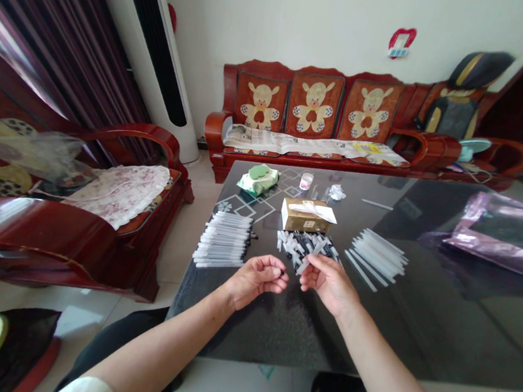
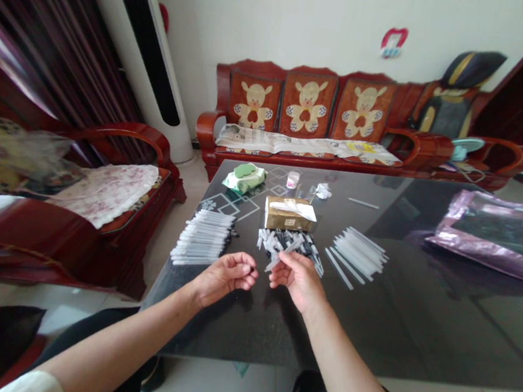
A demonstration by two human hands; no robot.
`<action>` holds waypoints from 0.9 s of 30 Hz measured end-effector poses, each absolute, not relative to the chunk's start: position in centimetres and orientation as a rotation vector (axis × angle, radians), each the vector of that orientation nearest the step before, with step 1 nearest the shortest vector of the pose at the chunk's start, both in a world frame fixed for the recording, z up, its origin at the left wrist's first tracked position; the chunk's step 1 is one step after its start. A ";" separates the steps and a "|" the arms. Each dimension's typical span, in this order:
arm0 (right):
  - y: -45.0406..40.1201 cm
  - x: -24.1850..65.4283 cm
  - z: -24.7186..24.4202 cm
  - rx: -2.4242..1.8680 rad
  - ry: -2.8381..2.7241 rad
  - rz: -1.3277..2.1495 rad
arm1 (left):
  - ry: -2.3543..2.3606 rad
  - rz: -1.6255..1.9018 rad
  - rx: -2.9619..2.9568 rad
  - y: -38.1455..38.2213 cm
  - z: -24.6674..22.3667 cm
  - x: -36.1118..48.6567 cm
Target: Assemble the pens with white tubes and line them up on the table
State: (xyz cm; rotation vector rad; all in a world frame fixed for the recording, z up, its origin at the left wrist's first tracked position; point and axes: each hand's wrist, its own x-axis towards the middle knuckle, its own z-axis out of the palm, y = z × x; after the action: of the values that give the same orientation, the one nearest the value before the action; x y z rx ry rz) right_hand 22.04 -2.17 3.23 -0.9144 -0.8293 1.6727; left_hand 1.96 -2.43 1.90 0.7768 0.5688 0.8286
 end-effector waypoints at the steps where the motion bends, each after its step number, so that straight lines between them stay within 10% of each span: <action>1: -2.3 21.9 3.3 -0.919 -0.831 1.654 | 0.572 0.831 0.775 -2.4 1.9 2.0; 27: -3.0 19.9 3.3 -1.068 -0.980 1.398 | 0.670 0.921 0.752 -2.8 1.6 2.8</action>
State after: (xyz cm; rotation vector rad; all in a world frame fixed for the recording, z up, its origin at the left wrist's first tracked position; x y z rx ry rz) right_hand 19.88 -2.95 3.31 -1.0685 -0.9797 1.3976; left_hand 2.81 -2.84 1.62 0.7525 0.6705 0.9211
